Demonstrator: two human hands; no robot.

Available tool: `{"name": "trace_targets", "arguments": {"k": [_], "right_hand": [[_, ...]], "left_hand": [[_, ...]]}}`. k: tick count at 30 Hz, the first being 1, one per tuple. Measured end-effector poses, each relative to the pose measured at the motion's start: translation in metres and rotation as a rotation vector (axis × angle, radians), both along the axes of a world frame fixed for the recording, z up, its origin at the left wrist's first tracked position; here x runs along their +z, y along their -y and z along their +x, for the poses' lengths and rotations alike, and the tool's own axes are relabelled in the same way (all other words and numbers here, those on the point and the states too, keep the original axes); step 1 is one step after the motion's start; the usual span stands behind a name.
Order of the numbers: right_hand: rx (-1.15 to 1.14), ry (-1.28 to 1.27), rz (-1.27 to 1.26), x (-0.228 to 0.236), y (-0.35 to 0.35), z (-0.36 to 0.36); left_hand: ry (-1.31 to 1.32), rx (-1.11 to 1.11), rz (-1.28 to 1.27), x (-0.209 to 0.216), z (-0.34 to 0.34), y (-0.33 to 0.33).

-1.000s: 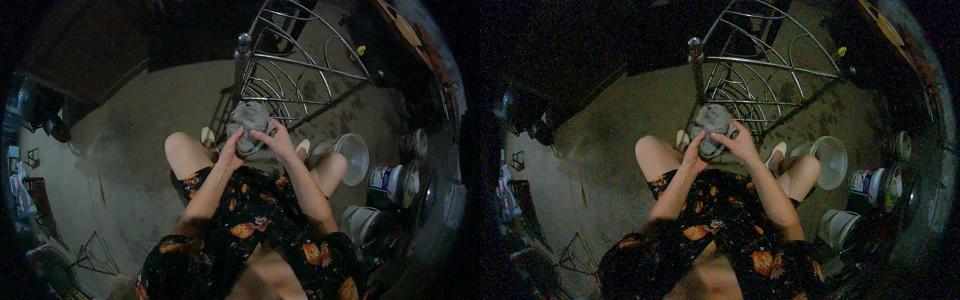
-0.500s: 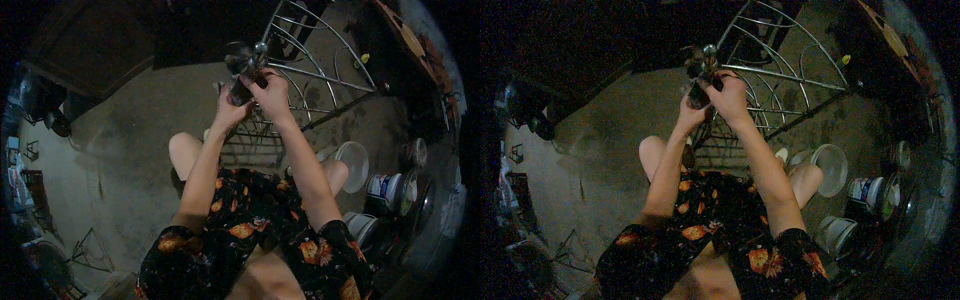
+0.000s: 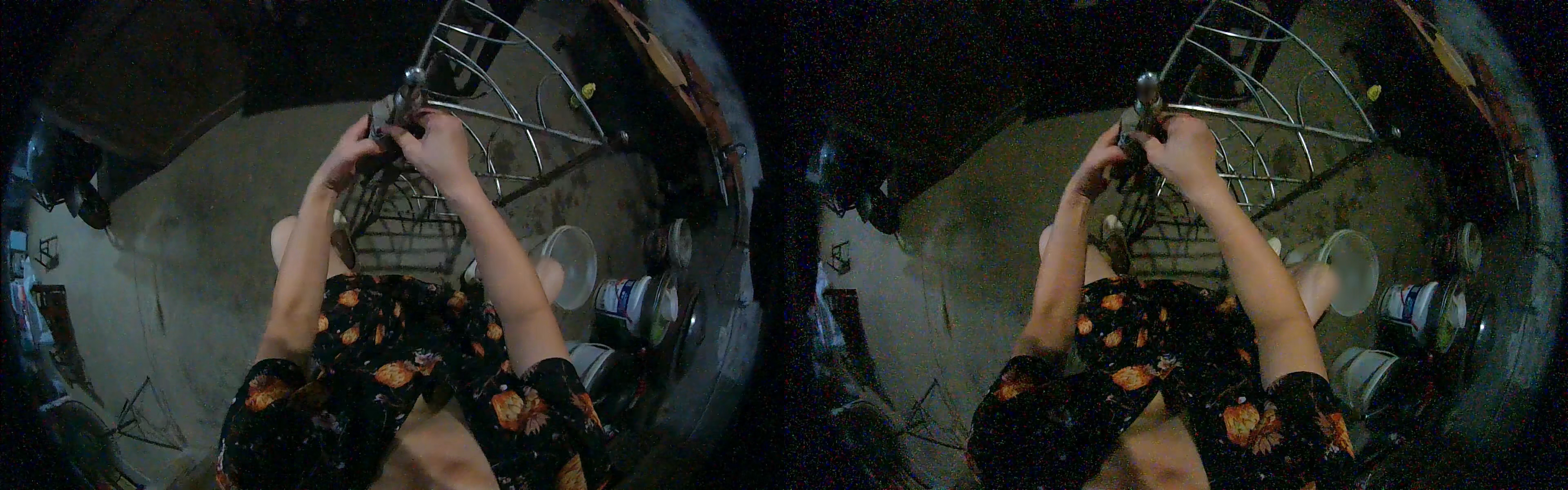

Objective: The person wipes the metal frame of a shelf or stand using a cloth, then rinses and wrings the cloth in a bucket of water before picking up the bucket.

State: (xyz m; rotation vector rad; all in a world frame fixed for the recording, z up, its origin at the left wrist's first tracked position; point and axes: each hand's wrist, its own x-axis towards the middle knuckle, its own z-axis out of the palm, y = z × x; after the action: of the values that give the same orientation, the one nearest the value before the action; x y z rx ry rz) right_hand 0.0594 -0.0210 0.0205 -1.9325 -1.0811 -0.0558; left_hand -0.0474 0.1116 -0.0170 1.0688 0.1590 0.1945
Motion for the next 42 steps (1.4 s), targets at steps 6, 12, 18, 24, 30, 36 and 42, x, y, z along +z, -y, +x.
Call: {"name": "trace_targets", "arguments": {"k": [6,12,18,24,30,36,42], "right_hand": [[0.021,0.007,-0.067,-0.001,-0.002,0.005],[-0.011,0.037,-0.145,0.004,-0.004,0.003],[-0.026,0.006,-0.146,-0.002,0.0,0.016],[0.053,-0.015,-0.214,0.01,-0.001,0.007],[0.0,0.162,-0.067,0.0,-0.003,0.002],[-0.023,0.305,0.033,0.004,-0.007,0.001],[0.022,0.263,0.035,0.01,-0.013,-0.008]], "left_hand": [[0.088,0.245,0.837,-0.069,-0.008,0.011],[0.137,0.52,0.967,-0.069,0.012,0.012],[0.159,0.657,0.834,-0.024,0.024,0.04],[-0.222,0.571,-0.361,-0.087,0.025,0.035],[0.154,0.534,0.432,-0.05,0.028,0.036],[0.42,0.537,-0.153,-0.02,0.037,0.054],[-0.088,0.668,0.716,-0.112,0.015,0.019]]}}
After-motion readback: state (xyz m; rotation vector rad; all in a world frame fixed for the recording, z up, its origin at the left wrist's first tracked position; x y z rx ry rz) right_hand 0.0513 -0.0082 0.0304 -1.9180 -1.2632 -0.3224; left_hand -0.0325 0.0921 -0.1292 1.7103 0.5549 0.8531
